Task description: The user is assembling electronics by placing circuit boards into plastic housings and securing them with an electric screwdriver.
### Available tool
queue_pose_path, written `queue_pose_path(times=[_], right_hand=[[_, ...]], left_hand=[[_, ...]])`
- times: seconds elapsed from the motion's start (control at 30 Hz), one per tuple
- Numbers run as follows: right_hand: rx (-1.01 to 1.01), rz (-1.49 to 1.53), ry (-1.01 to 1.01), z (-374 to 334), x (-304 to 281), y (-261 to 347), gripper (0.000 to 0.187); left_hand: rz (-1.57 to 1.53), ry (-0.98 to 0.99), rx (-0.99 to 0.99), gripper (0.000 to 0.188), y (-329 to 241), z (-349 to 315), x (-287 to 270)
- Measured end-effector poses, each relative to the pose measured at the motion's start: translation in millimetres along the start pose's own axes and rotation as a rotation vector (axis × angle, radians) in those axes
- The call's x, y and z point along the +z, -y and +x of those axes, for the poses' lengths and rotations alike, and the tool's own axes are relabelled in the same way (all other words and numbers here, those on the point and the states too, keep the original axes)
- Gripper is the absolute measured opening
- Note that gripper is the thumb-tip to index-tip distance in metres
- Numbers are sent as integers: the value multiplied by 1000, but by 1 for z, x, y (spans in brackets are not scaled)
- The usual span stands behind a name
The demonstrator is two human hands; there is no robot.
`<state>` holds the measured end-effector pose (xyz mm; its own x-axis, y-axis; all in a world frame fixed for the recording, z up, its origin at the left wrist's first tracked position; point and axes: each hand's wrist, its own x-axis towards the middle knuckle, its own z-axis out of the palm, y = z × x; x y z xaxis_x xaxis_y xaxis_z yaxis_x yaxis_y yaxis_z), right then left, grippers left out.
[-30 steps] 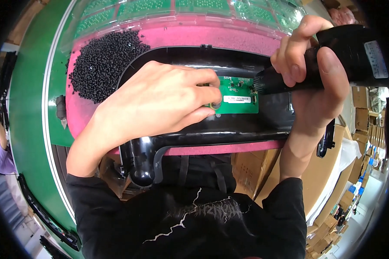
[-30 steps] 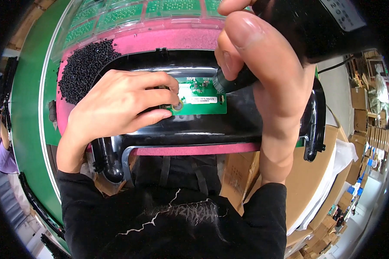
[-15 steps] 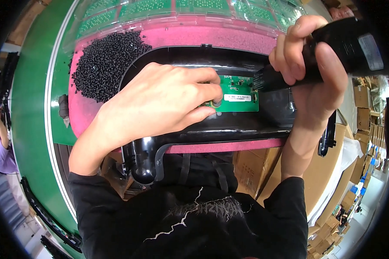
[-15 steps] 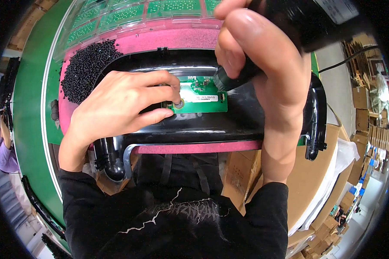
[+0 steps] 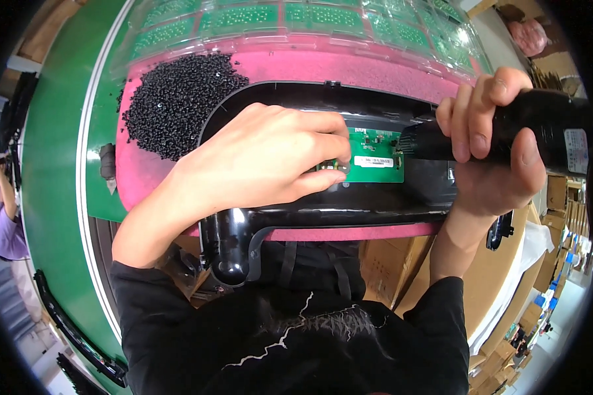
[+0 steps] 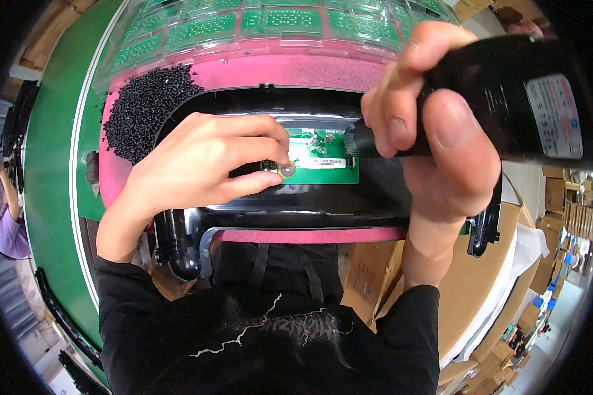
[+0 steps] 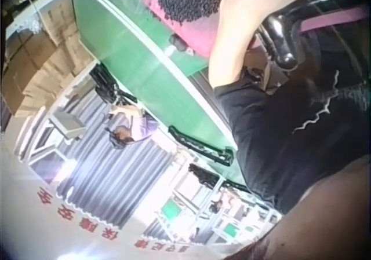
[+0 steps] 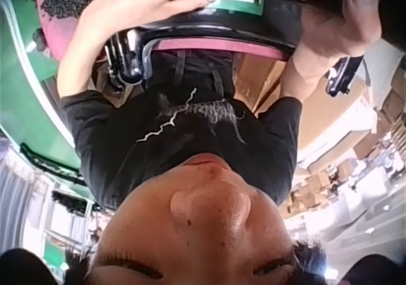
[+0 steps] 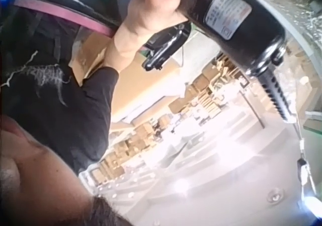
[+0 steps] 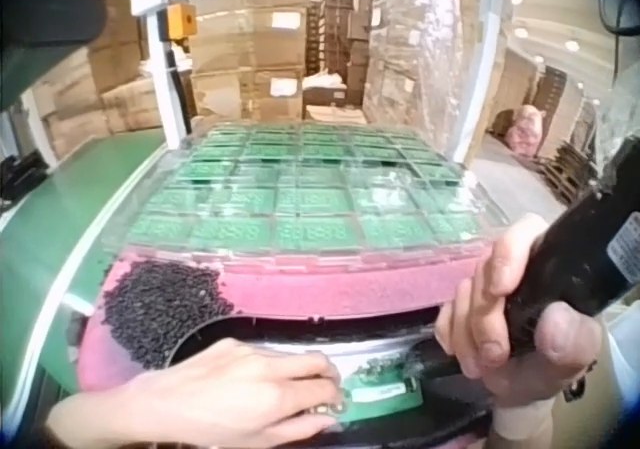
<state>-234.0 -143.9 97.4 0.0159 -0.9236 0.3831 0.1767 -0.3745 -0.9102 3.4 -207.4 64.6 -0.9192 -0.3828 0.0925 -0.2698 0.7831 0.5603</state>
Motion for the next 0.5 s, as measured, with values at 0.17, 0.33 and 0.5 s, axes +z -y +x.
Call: queue_pose_path(times=[0.17, 0.33, 0.5], right_hand=[[-115, 88, 118, 2, -1, -9, 48], [-6, 67, -22, 5, 8, -10, 47], [-43, 698, -44, 1, 4, 11, 36]], left_hand=[[4, -117, 4, 23, 2, -2, 4], [31, -277, 25, 30, 5, -8, 4], [7, -350, 115, 35, 2, 7, 7]])
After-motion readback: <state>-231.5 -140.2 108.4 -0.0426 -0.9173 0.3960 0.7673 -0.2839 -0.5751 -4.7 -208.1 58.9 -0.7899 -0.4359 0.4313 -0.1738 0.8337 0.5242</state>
